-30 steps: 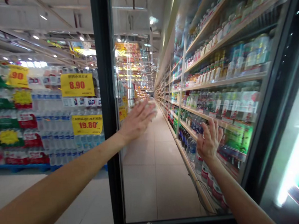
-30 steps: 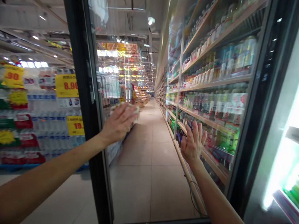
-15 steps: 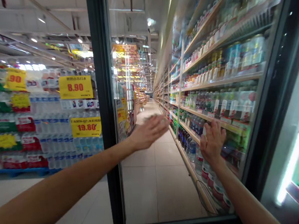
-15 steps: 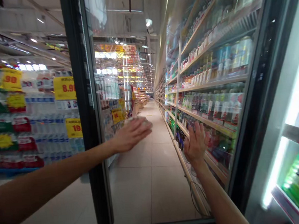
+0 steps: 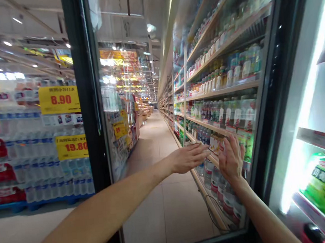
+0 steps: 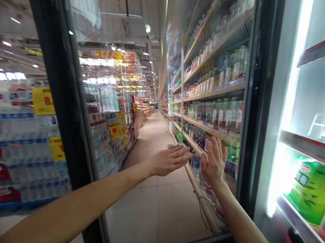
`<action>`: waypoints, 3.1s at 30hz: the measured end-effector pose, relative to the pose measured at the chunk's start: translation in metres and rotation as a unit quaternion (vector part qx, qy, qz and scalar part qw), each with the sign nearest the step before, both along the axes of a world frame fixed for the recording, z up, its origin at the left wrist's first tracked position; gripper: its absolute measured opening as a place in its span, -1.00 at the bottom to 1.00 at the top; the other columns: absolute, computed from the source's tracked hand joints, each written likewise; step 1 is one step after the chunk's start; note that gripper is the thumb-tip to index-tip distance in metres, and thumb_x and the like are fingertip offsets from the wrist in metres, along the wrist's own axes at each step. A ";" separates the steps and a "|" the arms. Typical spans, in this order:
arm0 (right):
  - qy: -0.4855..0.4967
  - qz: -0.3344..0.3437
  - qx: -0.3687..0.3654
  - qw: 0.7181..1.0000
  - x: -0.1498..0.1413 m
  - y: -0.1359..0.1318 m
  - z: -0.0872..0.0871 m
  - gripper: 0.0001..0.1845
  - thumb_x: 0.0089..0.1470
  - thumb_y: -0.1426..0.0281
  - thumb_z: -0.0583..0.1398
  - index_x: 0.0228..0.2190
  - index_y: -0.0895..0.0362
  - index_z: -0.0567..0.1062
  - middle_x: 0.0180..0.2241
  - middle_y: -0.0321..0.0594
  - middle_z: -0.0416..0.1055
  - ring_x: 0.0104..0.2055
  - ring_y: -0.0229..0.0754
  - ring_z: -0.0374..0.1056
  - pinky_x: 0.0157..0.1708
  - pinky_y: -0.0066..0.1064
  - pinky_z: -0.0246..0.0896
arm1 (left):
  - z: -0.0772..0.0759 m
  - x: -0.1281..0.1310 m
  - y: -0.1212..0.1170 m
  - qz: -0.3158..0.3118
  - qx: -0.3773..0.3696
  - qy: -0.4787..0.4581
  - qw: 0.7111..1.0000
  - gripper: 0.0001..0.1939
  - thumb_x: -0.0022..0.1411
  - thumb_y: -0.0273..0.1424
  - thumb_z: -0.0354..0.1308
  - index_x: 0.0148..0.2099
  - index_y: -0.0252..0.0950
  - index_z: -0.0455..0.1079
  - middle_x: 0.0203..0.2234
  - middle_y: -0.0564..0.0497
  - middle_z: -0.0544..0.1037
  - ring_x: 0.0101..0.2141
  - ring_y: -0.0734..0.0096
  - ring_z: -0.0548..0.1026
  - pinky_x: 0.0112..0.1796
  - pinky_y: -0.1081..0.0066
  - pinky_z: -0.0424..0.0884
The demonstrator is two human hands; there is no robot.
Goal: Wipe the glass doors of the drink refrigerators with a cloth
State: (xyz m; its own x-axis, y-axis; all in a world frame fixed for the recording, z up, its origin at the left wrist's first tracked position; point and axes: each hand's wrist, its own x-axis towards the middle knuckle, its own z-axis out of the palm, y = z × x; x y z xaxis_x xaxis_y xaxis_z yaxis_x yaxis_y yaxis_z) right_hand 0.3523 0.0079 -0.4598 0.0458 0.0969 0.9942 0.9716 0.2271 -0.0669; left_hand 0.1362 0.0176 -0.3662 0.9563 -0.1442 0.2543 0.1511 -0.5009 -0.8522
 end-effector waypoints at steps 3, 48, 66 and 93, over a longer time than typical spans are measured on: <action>0.022 -0.013 -0.009 1.000 0.016 -0.005 -0.004 -0.46 0.10 0.35 -0.04 0.14 0.13 0.10 0.18 0.03 0.05 0.25 -0.01 -0.08 0.14 0.07 -0.19 | 0.017 0.021 0.003 0.036 -0.019 -0.112 0.993 -0.58 0.20 -0.53 -0.13 0.12 -0.39 0.17 0.20 -0.12 0.08 0.22 0.17 -0.08 0.17 0.14 0.01; 0.088 -0.020 -0.031 0.995 0.043 -0.020 -0.029 -0.46 0.10 0.34 -0.02 0.13 0.13 0.12 0.17 0.05 0.08 0.21 0.01 0.01 0.11 0.10 -0.14 | -0.026 0.046 0.004 -0.028 0.005 -0.033 0.999 -0.62 0.24 -0.47 -0.16 0.07 -0.40 0.25 0.14 -0.06 0.23 0.17 0.26 0.11 0.14 0.26 0.07; 0.013 0.100 -0.023 0.995 -0.082 -0.015 -0.010 -0.44 0.10 0.40 -0.02 0.15 0.10 0.07 0.18 0.02 0.06 0.24 -0.03 -0.04 0.14 0.05 -0.13 | -0.037 -0.101 -0.026 0.092 0.017 -0.185 0.978 -0.55 0.20 -0.52 -0.08 0.15 -0.32 0.15 0.20 -0.01 0.10 0.22 0.21 -0.08 0.16 0.18 -0.01; -0.062 0.164 -0.051 0.983 -0.177 -0.049 -0.035 -0.39 0.06 0.48 0.00 0.16 0.08 0.02 0.22 -0.03 -0.05 0.27 -0.02 -0.13 0.17 0.06 -0.21 | -0.142 -0.167 -0.046 0.125 -0.025 -0.234 0.964 -0.57 0.17 -0.48 -0.02 0.11 -0.17 0.21 0.17 0.04 0.17 0.22 0.32 -0.05 0.17 0.23 -0.03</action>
